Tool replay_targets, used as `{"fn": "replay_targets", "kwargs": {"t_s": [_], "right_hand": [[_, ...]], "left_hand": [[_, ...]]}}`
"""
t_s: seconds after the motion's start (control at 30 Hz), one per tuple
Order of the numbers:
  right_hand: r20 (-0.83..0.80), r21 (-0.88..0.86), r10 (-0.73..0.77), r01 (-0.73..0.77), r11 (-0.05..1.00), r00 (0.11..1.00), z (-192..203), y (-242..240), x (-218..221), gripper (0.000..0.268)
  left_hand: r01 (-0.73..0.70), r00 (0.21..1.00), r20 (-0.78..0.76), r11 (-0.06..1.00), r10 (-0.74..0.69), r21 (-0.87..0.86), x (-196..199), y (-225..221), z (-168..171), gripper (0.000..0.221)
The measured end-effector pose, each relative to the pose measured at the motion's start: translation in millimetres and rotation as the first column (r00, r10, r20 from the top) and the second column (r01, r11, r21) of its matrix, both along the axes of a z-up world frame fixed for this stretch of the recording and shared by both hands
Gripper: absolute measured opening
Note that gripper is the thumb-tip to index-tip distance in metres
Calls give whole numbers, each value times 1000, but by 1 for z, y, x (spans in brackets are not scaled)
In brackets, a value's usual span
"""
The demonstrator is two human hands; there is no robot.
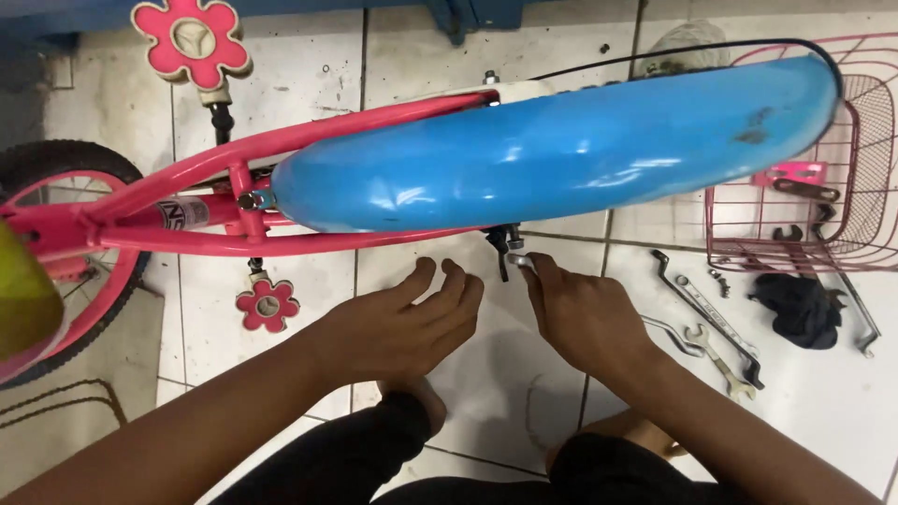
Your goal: Removing a metal basket from the rear of a pink child's bicycle using wrenches.
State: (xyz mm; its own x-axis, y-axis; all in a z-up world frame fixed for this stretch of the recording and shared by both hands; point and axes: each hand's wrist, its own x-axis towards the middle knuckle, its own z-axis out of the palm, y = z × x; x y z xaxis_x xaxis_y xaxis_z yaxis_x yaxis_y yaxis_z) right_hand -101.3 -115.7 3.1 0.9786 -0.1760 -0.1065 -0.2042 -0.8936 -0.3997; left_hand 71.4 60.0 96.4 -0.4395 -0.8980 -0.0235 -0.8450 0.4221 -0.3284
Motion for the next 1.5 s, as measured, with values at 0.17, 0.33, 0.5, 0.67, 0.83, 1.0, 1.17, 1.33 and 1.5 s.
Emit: {"fn": "replay_targets", "kwargs": {"t_s": [0.17,0.33,0.5,0.67,0.83,1.0,1.17,1.33,1.5], "right_hand": [[-5,-167,28,-28,986,1000,8,-1,6,24],[-23,-353,43,-49,934,999,5,1,12,17],[89,-246,50,-27,969,995,-3,-11,19,19],[121,-39,17,-12,999,992,-16,-19,18,23],[189,409,-60,-23,912,980,-48,-21,19,31],[176,774,-110,-69,629,978,-75,-19,18,32],[152,848,-125,-65,526,980,-65,-22,20,35],[108,791,-117,-14,611,987,-53,-18,16,32],[128,593,-103,7,805,986,-45,-18,16,33]], "left_hand": [[-213,952,178,956,250,-200,0,-7,-3,31],[-316,881,278,913,383,-257,10,-18,-13,46],[-331,880,261,907,396,-259,14,-33,-14,42],[-340,897,208,910,390,-237,14,-37,-22,31],[-365,895,190,907,404,-212,12,-40,-20,20],[-375,902,155,909,403,-181,11,-45,-21,12],[-384,905,128,909,405,-163,11,-46,-23,17],[-387,911,92,911,402,-142,12,-45,-29,27],[-424,900,53,897,433,-125,7,-43,-38,26]]}}
